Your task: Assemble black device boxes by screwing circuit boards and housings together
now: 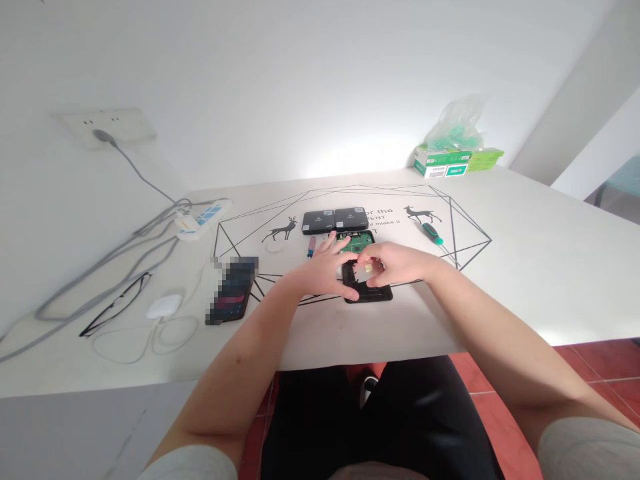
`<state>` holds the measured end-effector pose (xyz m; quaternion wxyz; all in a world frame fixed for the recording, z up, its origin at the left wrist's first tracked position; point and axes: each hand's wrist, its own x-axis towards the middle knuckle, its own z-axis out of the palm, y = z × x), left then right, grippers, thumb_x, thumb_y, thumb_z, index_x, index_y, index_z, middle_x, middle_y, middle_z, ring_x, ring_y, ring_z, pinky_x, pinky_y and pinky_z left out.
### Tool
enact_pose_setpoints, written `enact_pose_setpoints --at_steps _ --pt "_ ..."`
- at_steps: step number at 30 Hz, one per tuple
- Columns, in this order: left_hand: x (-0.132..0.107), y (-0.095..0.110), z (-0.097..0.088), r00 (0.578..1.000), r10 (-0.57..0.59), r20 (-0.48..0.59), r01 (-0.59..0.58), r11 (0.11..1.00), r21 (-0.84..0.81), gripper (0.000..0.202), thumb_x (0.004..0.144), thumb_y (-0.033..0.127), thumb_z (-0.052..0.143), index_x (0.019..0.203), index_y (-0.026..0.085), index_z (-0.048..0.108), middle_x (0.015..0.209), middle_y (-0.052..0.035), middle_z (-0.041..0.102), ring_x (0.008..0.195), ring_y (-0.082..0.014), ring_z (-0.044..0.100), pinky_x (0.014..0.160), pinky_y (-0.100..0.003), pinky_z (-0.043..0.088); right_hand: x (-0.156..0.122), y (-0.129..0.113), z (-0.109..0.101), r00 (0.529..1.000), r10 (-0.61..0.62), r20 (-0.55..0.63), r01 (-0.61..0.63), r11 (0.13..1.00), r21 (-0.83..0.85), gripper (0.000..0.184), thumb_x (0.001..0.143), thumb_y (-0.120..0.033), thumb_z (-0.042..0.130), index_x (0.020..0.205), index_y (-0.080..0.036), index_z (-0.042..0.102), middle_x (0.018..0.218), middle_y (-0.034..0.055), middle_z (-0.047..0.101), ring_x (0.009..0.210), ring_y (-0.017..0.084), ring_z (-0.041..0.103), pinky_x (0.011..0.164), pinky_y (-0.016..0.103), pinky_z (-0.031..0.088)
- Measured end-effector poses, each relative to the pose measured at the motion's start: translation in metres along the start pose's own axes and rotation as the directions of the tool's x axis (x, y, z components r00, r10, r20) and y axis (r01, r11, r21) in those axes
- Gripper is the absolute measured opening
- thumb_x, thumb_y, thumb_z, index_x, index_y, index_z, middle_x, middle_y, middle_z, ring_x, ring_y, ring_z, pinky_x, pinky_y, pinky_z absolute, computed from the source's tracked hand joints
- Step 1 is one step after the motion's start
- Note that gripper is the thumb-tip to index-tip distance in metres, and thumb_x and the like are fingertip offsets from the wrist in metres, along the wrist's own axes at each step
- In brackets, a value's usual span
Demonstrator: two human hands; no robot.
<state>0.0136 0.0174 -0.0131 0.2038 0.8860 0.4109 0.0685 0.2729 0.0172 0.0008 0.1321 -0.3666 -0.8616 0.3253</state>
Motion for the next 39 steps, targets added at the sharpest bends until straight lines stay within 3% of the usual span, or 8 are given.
enact_pose_setpoints --at_steps 2,5,10,16,23,29,39 --pt "0.000 0.003 0.001 1.000 -0.006 0.025 0.005 1.000 0.025 0.076 0.071 0.067 0.093 0.135 0.031 0.071 0.183 -0.0063 0.019 0.167 -0.0506 -0.005 0.130 -0.072 0.004 0.004 -0.007 0.008 0.996 -0.079 0.035 0.080 0.996 -0.047 0.028 0.076 -0.029 0.079 0.103 -0.023 0.076 0.089 0.0000 0.067 0.077 0.017 0.060 0.071 0.029 0.044" --pt "0.001 0.003 0.005 0.999 -0.021 0.034 0.019 0.999 0.035 0.079 0.073 0.068 0.090 0.140 0.031 0.069 0.183 -0.0085 0.019 0.167 -0.0493 -0.005 0.130 -0.071 0.002 0.007 -0.007 0.013 0.989 -0.139 0.052 0.145 0.982 -0.123 0.024 0.076 -0.029 0.081 0.099 -0.023 0.077 0.087 0.0003 0.066 0.080 0.018 0.058 0.071 0.029 0.041" --pt "0.002 -0.001 0.010 0.999 -0.042 0.020 0.042 0.999 0.003 0.093 0.076 0.071 0.087 0.155 0.031 0.058 0.183 -0.0111 0.018 0.167 -0.0483 0.000 0.131 -0.067 0.013 0.004 -0.002 0.010 0.997 -0.007 0.082 0.018 0.990 -0.137 0.027 0.073 -0.034 0.085 0.087 -0.022 0.066 0.082 -0.0012 0.062 0.074 0.017 0.054 0.067 0.029 0.037" --pt "0.004 -0.005 0.012 0.997 -0.041 0.070 0.038 0.998 0.043 0.112 0.080 0.078 0.079 0.170 0.026 0.039 0.183 -0.0146 0.006 0.167 -0.0454 -0.008 0.132 -0.065 0.004 0.002 -0.010 0.008 0.997 0.050 0.065 -0.037 0.981 -0.191 0.034 0.070 -0.032 0.085 0.076 -0.023 0.053 0.082 -0.0005 0.057 0.079 0.018 0.052 0.071 0.031 0.037" --pt "0.004 -0.005 0.012 0.996 -0.047 0.081 0.042 0.998 0.053 0.103 0.080 0.079 0.078 0.165 0.030 0.046 0.184 -0.0117 0.009 0.168 -0.0451 -0.007 0.133 -0.065 0.004 0.002 -0.009 0.007 0.995 0.049 0.089 -0.036 0.988 -0.148 0.034 0.071 -0.033 0.082 0.074 -0.023 0.051 0.080 -0.0031 0.051 0.071 0.014 0.045 0.065 0.030 0.032" --pt "0.004 -0.005 0.010 0.992 -0.045 0.119 0.036 0.996 0.079 0.108 0.083 0.083 0.073 0.169 0.027 0.039 0.184 -0.0136 0.004 0.168 -0.0434 -0.010 0.133 -0.064 0.006 0.004 -0.006 0.009 0.995 0.042 0.086 -0.033 0.994 -0.106 0.031 0.074 -0.037 0.081 0.079 -0.023 0.054 0.082 -0.0026 0.055 0.070 0.014 0.047 0.063 0.030 0.032" --pt "0.004 -0.001 0.006 0.986 -0.049 0.157 0.033 0.994 0.101 0.109 0.084 0.088 0.068 0.168 0.024 0.040 0.184 -0.0150 0.003 0.168 -0.0415 -0.010 0.134 -0.062 0.008 0.007 0.000 0.012 0.992 0.071 0.102 -0.059 0.992 -0.116 0.039 0.071 -0.042 0.086 0.087 -0.022 0.056 0.096 0.0030 0.056 0.088 0.022 0.055 0.074 0.032 0.042"
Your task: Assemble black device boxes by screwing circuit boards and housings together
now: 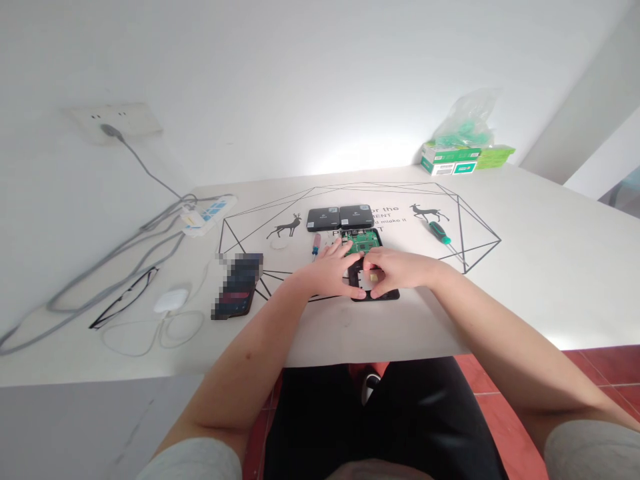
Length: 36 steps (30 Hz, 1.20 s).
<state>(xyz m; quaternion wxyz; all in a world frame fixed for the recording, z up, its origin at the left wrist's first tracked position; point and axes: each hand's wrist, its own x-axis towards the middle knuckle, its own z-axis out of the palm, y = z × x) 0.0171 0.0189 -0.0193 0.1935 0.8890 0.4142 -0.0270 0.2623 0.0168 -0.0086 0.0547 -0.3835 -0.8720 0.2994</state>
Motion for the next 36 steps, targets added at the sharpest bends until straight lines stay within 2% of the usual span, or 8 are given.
enact_pose_setpoints --at_steps 5,12,19,24,29,33,36 --pt "0.001 0.000 0.001 1.000 -0.011 0.005 0.011 1.000 -0.002 0.108 0.084 0.087 0.067 0.168 0.026 0.040 0.184 -0.0127 0.005 0.168 -0.0425 -0.009 0.134 -0.063 0.008 0.002 0.002 0.002 1.000 -0.017 0.019 0.016 0.999 0.038 0.040 0.073 -0.040 0.085 0.089 -0.024 0.052 0.090 0.0008 0.060 0.081 0.020 0.054 0.069 0.032 0.039" --pt "0.000 0.001 0.000 1.000 -0.017 0.010 0.017 1.000 0.002 0.109 0.084 0.086 0.068 0.169 0.024 0.039 0.184 -0.0158 0.004 0.168 -0.0409 -0.009 0.134 -0.063 0.009 0.000 -0.003 -0.001 1.000 -0.018 0.005 0.018 1.000 0.023 0.038 0.072 -0.039 0.086 0.086 -0.023 0.055 0.089 0.0006 0.058 0.085 0.021 0.054 0.073 0.031 0.038" --pt "0.001 0.001 -0.001 1.000 -0.012 0.013 0.012 1.000 0.000 0.108 0.084 0.086 0.068 0.168 0.025 0.041 0.184 -0.0147 0.005 0.169 -0.0413 -0.008 0.134 -0.064 0.009 0.001 -0.003 0.000 0.999 -0.032 0.004 0.032 0.999 0.033 0.038 0.073 -0.041 0.086 0.092 -0.023 0.059 0.090 0.0006 0.060 0.084 0.021 0.055 0.072 0.031 0.038" --pt "0.001 -0.002 0.001 1.000 -0.009 0.013 0.009 1.000 -0.008 0.112 0.083 0.089 0.067 0.170 0.026 0.038 0.184 -0.0131 0.005 0.169 -0.0406 -0.009 0.134 -0.063 0.009 -0.001 -0.006 0.000 1.000 0.017 -0.015 -0.018 0.999 -0.038 0.035 0.070 -0.042 0.085 0.089 -0.022 0.062 0.093 0.0033 0.059 0.096 0.026 0.057 0.082 0.034 0.041" --pt "0.002 -0.003 0.001 1.000 -0.012 0.021 0.012 1.000 -0.006 0.114 0.083 0.091 0.065 0.171 0.025 0.036 0.184 -0.0141 0.004 0.169 -0.0404 -0.009 0.134 -0.063 0.009 -0.003 -0.012 -0.002 0.999 0.043 -0.021 -0.045 0.997 -0.066 0.038 0.071 -0.045 0.085 0.089 -0.022 0.060 0.091 0.0017 0.062 0.091 0.025 0.059 0.089 0.037 0.040" --pt "0.002 -0.003 0.001 1.000 -0.012 0.019 0.012 1.000 -0.004 0.117 0.082 0.091 0.065 0.173 0.026 0.031 0.184 -0.0128 0.003 0.169 -0.0413 -0.008 0.134 -0.063 0.010 -0.005 -0.013 -0.005 0.998 0.051 0.020 -0.051 0.999 -0.018 0.030 0.075 -0.043 0.081 0.088 -0.021 0.065 0.095 0.0028 0.064 0.086 0.021 0.059 0.082 0.035 0.040" --pt "0.001 -0.002 0.000 1.000 -0.010 0.022 0.010 1.000 -0.002 0.116 0.083 0.091 0.065 0.173 0.026 0.032 0.184 -0.0130 0.005 0.169 -0.0419 -0.007 0.134 -0.063 0.011 -0.005 -0.014 -0.006 0.999 0.045 0.003 -0.045 0.999 -0.016 0.025 0.076 -0.039 0.079 0.088 -0.020 0.068 0.094 0.0029 0.063 0.084 0.020 0.059 0.079 0.033 0.039"
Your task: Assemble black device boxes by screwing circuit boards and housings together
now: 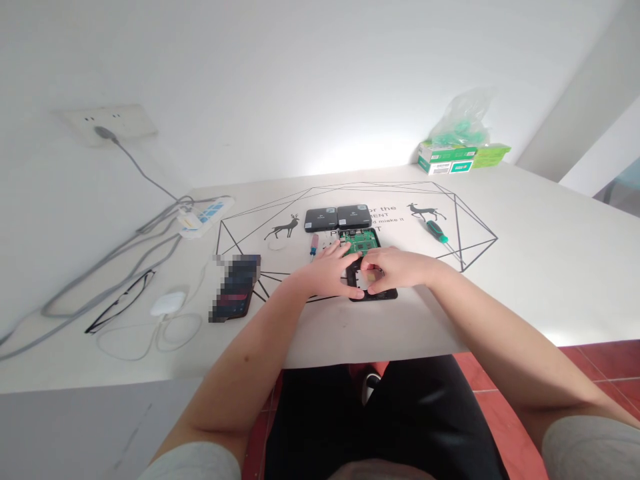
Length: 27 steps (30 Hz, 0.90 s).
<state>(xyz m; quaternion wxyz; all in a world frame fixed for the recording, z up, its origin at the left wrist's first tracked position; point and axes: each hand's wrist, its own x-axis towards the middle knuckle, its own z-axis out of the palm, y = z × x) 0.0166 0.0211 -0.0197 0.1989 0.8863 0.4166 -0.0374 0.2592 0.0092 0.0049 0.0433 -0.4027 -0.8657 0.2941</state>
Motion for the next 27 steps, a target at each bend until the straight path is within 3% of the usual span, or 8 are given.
enact_pose_setpoints --at_steps 9,12,14,16,18,20,23,27 --pt "-0.001 0.003 -0.001 1.000 -0.007 -0.004 0.007 1.000 -0.013 0.115 0.084 0.086 0.069 0.174 0.025 0.030 0.184 -0.0148 0.006 0.169 -0.0421 -0.006 0.133 -0.063 0.013 0.003 0.007 0.001 0.994 -0.101 -0.032 0.099 0.993 -0.058 0.022 0.080 -0.041 0.079 0.085 -0.021 0.072 0.089 0.0034 0.063 0.083 0.022 0.059 0.080 0.035 0.043" --pt "-0.002 0.004 -0.002 1.000 -0.017 -0.005 0.017 1.000 -0.024 0.116 0.084 0.084 0.070 0.175 0.028 0.026 0.184 -0.0117 0.003 0.169 -0.0422 -0.006 0.133 -0.063 0.012 0.005 0.025 -0.005 0.953 -0.122 -0.279 0.103 0.991 -0.083 0.026 0.089 -0.047 0.074 0.099 -0.022 0.074 0.101 0.0081 0.069 0.098 0.027 0.063 0.091 0.041 0.047" --pt "-0.004 0.006 -0.003 1.000 -0.020 -0.014 0.019 0.999 -0.025 0.116 0.084 0.084 0.070 0.176 0.029 0.025 0.184 -0.0106 0.002 0.168 -0.0428 -0.006 0.133 -0.064 0.012 0.004 0.044 -0.014 0.849 0.012 -0.529 -0.073 0.993 -0.095 0.033 0.093 -0.048 0.070 0.109 -0.019 0.073 0.112 0.0148 0.071 0.103 0.031 0.064 0.096 0.045 0.048" --pt "-0.006 0.010 -0.004 0.999 0.001 -0.039 -0.001 1.000 -0.021 0.111 0.085 0.079 0.072 0.174 0.029 0.028 0.184 -0.0096 0.005 0.169 -0.0429 -0.003 0.133 -0.063 0.013 -0.001 0.070 -0.026 0.685 0.221 -0.694 -0.363 0.930 -0.062 0.040 0.097 -0.047 0.065 0.121 -0.015 0.070 0.127 0.0222 0.067 0.114 0.036 0.062 0.100 0.050 0.047" --pt "-0.009 0.015 -0.004 0.996 0.041 -0.079 -0.043 0.999 -0.016 0.095 0.088 0.070 0.075 0.167 0.030 0.043 0.184 -0.0086 0.012 0.169 -0.0419 0.002 0.133 -0.061 0.017 -0.010 0.097 -0.039 0.545 0.438 -0.715 -0.623 0.782 0.004 0.052 0.096 -0.049 0.067 0.133 -0.013 0.065 0.139 0.0281 0.060 0.129 0.043 0.056 0.101 0.052 0.045" --pt "-0.011 0.021 -0.003 0.988 0.098 -0.118 -0.100 0.995 -0.004 0.062 0.090 0.057 0.078 0.143 0.028 0.067 0.181 -0.0078 0.025 0.169 -0.0392 0.006 0.134 -0.057 0.021 -0.019 0.122 -0.048 0.468 0.625 -0.625 -0.764 0.641 0.069 0.058 0.095 -0.052 0.067 0.135 -0.009 0.063 0.146 0.0349 0.054 0.134 0.046 0.053 0.098 0.052 0.045" --pt "-0.013 0.028 -0.001 0.970 0.169 -0.174 -0.169 0.986 0.014 0.023 0.090 0.044 0.081 0.103 0.027 0.074 0.174 -0.0061 0.043 0.169 -0.0340 0.013 0.133 -0.051 0.025 -0.026 0.147 -0.055 0.504 0.685 -0.527 -0.766 0.636 0.094 0.036 0.087 -0.041 0.079 0.099 -0.007 0.072 0.111 0.0315 0.070 0.106 0.038 0.066 0.084 0.046 0.046" --pt "-0.012 0.030 -0.003 0.976 0.119 -0.184 -0.116 0.993 0.030 0.030 0.087 0.049 0.085 0.099 0.025 0.071 0.173 -0.0102 0.042 0.168 -0.0365 0.018 0.131 -0.053 0.030 -0.019 0.147 -0.051 0.546 0.672 -0.500 -0.710 0.688 0.150 0.028 0.083 -0.036 0.081 0.069 -0.019 0.063 0.070 0.0094 0.063 0.077 0.025 0.062 0.070 0.039 0.043"
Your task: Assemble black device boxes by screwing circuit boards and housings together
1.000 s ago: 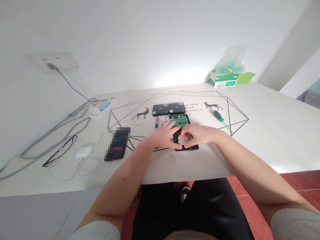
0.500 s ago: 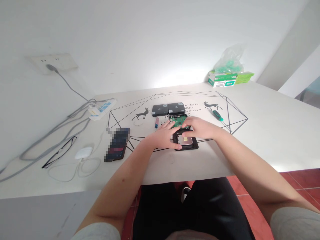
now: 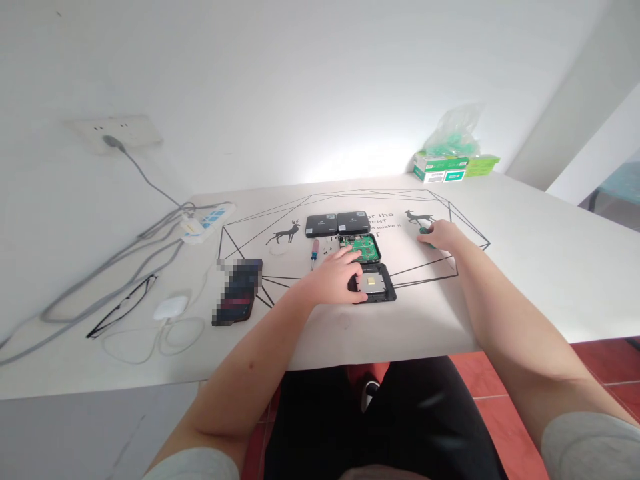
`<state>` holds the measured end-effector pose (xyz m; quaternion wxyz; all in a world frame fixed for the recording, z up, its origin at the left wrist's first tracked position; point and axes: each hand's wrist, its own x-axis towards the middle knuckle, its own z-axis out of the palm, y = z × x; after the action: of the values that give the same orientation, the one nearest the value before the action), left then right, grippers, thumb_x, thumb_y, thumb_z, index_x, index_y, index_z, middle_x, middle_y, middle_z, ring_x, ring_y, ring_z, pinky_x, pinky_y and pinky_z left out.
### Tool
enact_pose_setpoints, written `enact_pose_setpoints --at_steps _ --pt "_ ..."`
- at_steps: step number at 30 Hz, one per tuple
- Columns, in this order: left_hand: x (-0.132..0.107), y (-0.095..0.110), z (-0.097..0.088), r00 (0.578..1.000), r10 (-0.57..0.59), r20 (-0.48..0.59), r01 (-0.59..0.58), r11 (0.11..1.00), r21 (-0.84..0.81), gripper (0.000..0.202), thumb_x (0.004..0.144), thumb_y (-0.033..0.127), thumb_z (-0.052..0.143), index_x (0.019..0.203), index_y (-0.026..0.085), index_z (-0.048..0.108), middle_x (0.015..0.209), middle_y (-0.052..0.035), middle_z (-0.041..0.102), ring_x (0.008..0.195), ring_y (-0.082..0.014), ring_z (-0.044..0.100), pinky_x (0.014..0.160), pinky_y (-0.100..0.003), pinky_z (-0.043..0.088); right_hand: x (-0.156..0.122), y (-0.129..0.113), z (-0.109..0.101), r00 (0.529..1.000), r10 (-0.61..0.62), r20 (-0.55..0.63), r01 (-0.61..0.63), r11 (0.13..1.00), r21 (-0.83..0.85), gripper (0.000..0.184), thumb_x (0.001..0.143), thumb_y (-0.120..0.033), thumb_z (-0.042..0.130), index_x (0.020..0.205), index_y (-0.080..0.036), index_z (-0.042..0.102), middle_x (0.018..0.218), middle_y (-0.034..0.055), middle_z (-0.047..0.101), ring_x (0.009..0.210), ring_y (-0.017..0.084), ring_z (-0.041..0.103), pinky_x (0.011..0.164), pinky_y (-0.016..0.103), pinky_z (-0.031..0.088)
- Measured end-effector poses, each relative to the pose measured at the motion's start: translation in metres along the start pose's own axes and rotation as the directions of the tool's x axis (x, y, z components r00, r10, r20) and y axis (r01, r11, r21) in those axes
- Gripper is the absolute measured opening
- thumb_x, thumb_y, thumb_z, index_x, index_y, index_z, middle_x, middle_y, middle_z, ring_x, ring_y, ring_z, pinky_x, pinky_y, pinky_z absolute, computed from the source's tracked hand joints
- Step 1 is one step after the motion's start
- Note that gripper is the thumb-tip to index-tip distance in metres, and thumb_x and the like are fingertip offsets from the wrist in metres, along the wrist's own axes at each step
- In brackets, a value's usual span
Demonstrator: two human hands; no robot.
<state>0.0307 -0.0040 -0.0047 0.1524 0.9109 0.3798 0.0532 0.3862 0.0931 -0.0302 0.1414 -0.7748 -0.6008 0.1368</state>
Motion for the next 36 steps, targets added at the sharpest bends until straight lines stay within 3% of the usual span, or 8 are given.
enact_pose_setpoints --at_steps 3,6,9,12,17,22,27,36 --pt "0.001 -0.002 -0.001 0.999 -0.047 0.020 0.046 0.998 0.031 0.042 0.087 0.059 0.084 0.104 0.022 0.072 0.173 -0.0140 0.042 0.167 -0.0411 0.018 0.129 -0.055 0.032 -0.013 -0.022 0.008 0.998 -0.021 0.053 -0.005 0.895 0.446 0.034 0.078 -0.045 0.085 0.072 -0.022 0.061 0.060 0.0003 0.054 0.060 0.016 0.049 0.057 0.033 0.039" --pt "0.002 -0.005 0.001 0.999 -0.041 0.000 0.041 0.998 0.037 0.040 0.086 0.060 0.083 0.100 0.023 0.073 0.165 -0.0123 0.052 0.165 -0.0424 0.024 0.126 -0.054 0.037 -0.033 -0.051 0.016 0.972 -0.214 0.097 0.021 0.490 0.872 0.046 0.070 -0.054 0.091 0.077 -0.022 0.060 0.065 -0.0016 0.056 0.055 0.010 0.043 0.048 0.026 0.036" --pt "0.002 -0.008 0.003 1.000 -0.015 -0.014 0.015 1.000 0.025 0.040 0.085 0.061 0.083 0.098 0.025 0.074 0.159 -0.0112 0.057 0.163 -0.0427 0.027 0.124 -0.054 0.038 -0.051 -0.076 0.024 0.958 -0.285 0.005 0.049 0.183 0.982 0.047 0.071 -0.053 0.093 0.082 -0.022 0.058 0.073 0.0005 0.064 0.060 0.011 0.056 0.053 0.025 0.050" --pt "-0.001 -0.012 -0.001 1.000 -0.013 0.001 0.013 0.999 0.029 0.049 0.084 0.066 0.082 0.108 0.025 0.076 0.165 -0.0108 0.051 0.163 -0.0440 0.027 0.126 -0.054 0.036 -0.061 -0.090 0.031 0.969 -0.243 -0.050 0.073 0.086 0.994 0.047 0.072 -0.050 0.093 0.090 -0.024 0.058 0.083 0.0019 0.071 0.073 0.014 0.070 0.070 0.028 0.062" --pt "-0.001 -0.022 -0.014 0.986 -0.044 -0.161 0.048 0.999 0.021 0.044 0.100 0.059 0.062 0.126 0.025 0.072 0.147 -0.0091 0.067 0.139 -0.0345 0.059 0.119 -0.046 0.046 -0.067 -0.097 0.046 0.957 -0.241 -0.165 0.198 0.120 0.973 0.058 0.066 -0.055 0.095 0.095 -0.027 0.054 0.089 -0.0016 0.070 0.085 0.018 0.075 0.093 0.039 0.063" --pt "0.003 -0.036 -0.016 0.844 -0.312 -0.437 0.408 0.902 0.144 0.037 0.104 0.024 0.046 0.136 0.021 0.064 0.138 -0.0154 0.067 0.136 -0.0342 0.058 0.116 -0.050 0.047 -0.072 -0.104 0.065 0.909 -0.397 -0.128 0.286 0.370 0.884 0.061 0.072 -0.067 0.084 0.108 -0.028 0.053 0.103 0.0037 0.073 0.095 0.024 0.073 0.097 0.048 0.061" --pt "0.003 -0.041 -0.005 0.838 -0.442 -0.319 0.520 0.825 0.223 0.035 0.100 0.028 0.056 0.134 0.020 0.065 0.143 -0.0203 0.061 0.151 -0.0438 0.040 0.117 -0.059 0.045 -0.077 -0.108 0.073 0.863 -0.481 -0.156 0.404 0.470 0.785 0.054 0.081 -0.067 0.075 0.110 -0.027 0.053 0.124 0.0100 0.070 0.109 0.026 0.070 0.103 0.049 0.057" --pt "0.010 -0.036 0.005 0.839 -0.434 -0.328 0.522 0.814 0.257 0.035 0.103 0.033 0.053 0.131 0.016 0.066 0.136 -0.0219 0.065 0.143 -0.0425 0.048 0.112 -0.055 0.051 -0.074 -0.109 0.076 0.862 -0.490 -0.130 0.369 0.431 0.823 0.052 0.078 -0.057 0.078 0.110 -0.026 0.052 0.117 0.0079 0.069 0.098 0.023 0.069 0.099 0.046 0.058"
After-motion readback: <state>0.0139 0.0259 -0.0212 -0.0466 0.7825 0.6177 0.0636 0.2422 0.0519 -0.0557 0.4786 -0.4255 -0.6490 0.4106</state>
